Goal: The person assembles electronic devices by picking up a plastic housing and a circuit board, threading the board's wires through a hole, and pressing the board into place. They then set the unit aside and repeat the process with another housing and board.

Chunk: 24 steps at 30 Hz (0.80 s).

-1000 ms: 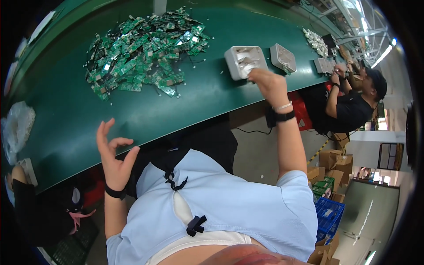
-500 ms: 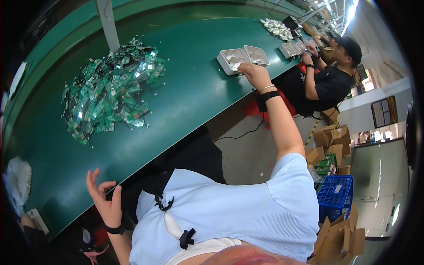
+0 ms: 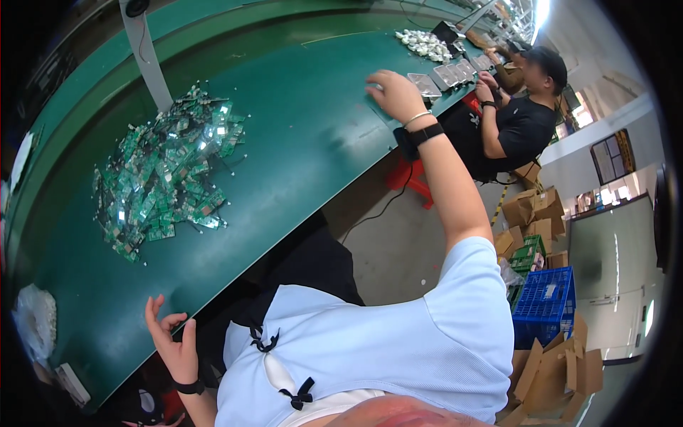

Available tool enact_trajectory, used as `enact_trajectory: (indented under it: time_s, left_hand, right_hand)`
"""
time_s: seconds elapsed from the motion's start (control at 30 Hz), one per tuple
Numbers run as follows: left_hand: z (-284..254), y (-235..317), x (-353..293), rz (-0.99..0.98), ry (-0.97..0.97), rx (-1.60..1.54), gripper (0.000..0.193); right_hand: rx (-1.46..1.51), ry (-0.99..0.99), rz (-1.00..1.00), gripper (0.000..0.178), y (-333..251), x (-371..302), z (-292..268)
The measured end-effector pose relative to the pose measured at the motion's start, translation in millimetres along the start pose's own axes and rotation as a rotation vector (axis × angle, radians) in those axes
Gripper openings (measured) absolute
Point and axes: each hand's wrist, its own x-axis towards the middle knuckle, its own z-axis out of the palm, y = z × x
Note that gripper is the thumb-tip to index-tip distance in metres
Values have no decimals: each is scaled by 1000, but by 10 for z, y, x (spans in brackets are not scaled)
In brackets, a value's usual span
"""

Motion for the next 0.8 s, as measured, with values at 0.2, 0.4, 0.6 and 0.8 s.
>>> enact_trajectory:
  time_s: [0.2, 0.4, 0.6, 0.8]
  left_hand:
    - [28, 31, -13, -32, -8, 20, 80]
    - [-162, -277, 13, -31, -53, 226, 67]
    - [-120, 176, -331, 28, 83, 183, 55]
    - [-241, 0, -526, 7, 100, 168, 51]
  right_hand:
    - [700, -49, -656, 19, -2281, 64, -969]
    - [766, -512, -1342, 9, -3730, -116, -1531]
    - [884, -550, -1544, 10, -4046, -372, -1663]
    - [1014, -542, -1659, 14, -3994, -314, -1508]
